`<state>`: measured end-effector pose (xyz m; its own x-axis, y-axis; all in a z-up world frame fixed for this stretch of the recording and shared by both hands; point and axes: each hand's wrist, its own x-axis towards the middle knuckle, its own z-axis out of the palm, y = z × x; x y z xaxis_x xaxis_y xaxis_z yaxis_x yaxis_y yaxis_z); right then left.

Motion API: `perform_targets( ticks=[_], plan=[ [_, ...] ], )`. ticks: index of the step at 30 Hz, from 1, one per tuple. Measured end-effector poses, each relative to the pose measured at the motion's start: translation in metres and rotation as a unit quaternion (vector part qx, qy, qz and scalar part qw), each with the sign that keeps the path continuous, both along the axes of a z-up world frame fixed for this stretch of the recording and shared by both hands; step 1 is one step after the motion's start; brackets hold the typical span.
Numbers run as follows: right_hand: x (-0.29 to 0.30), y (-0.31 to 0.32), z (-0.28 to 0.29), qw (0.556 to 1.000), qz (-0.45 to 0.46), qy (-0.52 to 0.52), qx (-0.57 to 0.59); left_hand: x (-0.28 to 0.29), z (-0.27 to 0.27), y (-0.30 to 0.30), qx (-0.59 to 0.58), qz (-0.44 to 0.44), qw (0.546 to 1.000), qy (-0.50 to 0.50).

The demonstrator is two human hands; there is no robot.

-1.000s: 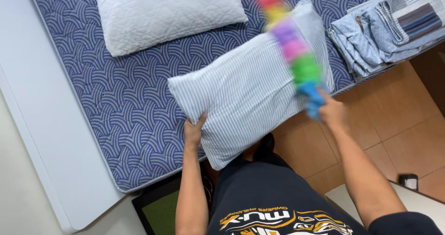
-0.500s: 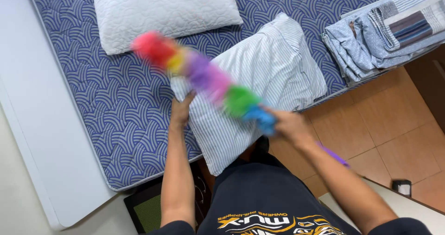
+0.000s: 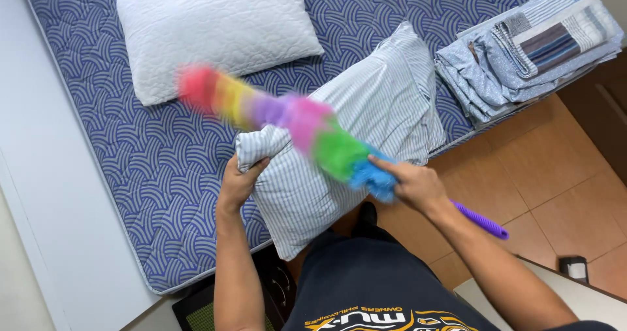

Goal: The person folds a patchwork quilt on a bed and places it on a stack of other bedding. Then, the person uses a rainbow-colored feather duster to dust a striped pillow on the bed.

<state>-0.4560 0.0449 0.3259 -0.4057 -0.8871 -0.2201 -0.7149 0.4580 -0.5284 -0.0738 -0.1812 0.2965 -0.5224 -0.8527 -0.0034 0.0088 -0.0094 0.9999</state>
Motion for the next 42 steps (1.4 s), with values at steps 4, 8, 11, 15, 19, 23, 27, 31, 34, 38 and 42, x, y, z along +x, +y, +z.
perform_targets(
  ticks=[4, 8, 11, 15, 19, 23, 27, 31, 34, 38, 42],
  plan=[
    [-0.089, -0.006, -0.034, 0.985, -0.132, 0.07, 0.085, 0.026, -0.068, -0.021, 0.053, 0.077, 0.995, 0.028],
    [-0.183, 0.017, -0.134, 0.957, -0.26, 0.129, -0.006, 0.069, -0.147, 0.004, 0.293, 0.203, 0.919, -0.169],
    [-0.14, 0.032, -0.117, 0.964, -0.246, 0.087, 0.056, 0.117, -0.289, 0.086, 0.438, 0.165, 0.855, -0.225],
    [-0.059, 0.056, -0.125, 0.988, -0.128, 0.084, 0.005, 0.079, -0.275, 0.152, 0.511, 0.201, 0.776, -0.31],
    [0.048, 0.056, -0.094, 0.999, 0.024, -0.017, -0.032, 0.052, -0.306, 0.149, 0.5, 0.314, 0.807, 0.018],
    [0.11, 0.036, -0.059, 0.976, 0.195, -0.081, 0.053, 0.029, -0.301, 0.119, 0.473, 0.271, 0.823, 0.158],
    [0.05, 0.02, -0.083, 0.984, 0.175, 0.007, 0.01, 0.018, -0.204, 0.105, 0.359, 0.132, 0.877, 0.29],
    [-0.051, 0.008, -0.111, 0.984, -0.144, 0.032, 0.099, -0.003, -0.147, 0.104, 0.455, 0.178, 0.83, 0.269],
    [-0.031, -0.004, -0.08, 0.989, -0.116, 0.071, 0.054, -0.015, -0.123, 0.098, 0.44, 0.138, 0.834, 0.304],
    [0.092, 0.016, -0.013, 0.991, 0.017, -0.127, -0.024, -0.021, -0.112, 0.079, 0.45, 0.172, 0.808, 0.338],
    [0.094, 0.054, -0.049, 0.986, 0.106, -0.087, -0.095, -0.011, -0.164, 0.055, 0.389, 0.119, 0.813, 0.418]
  ],
)
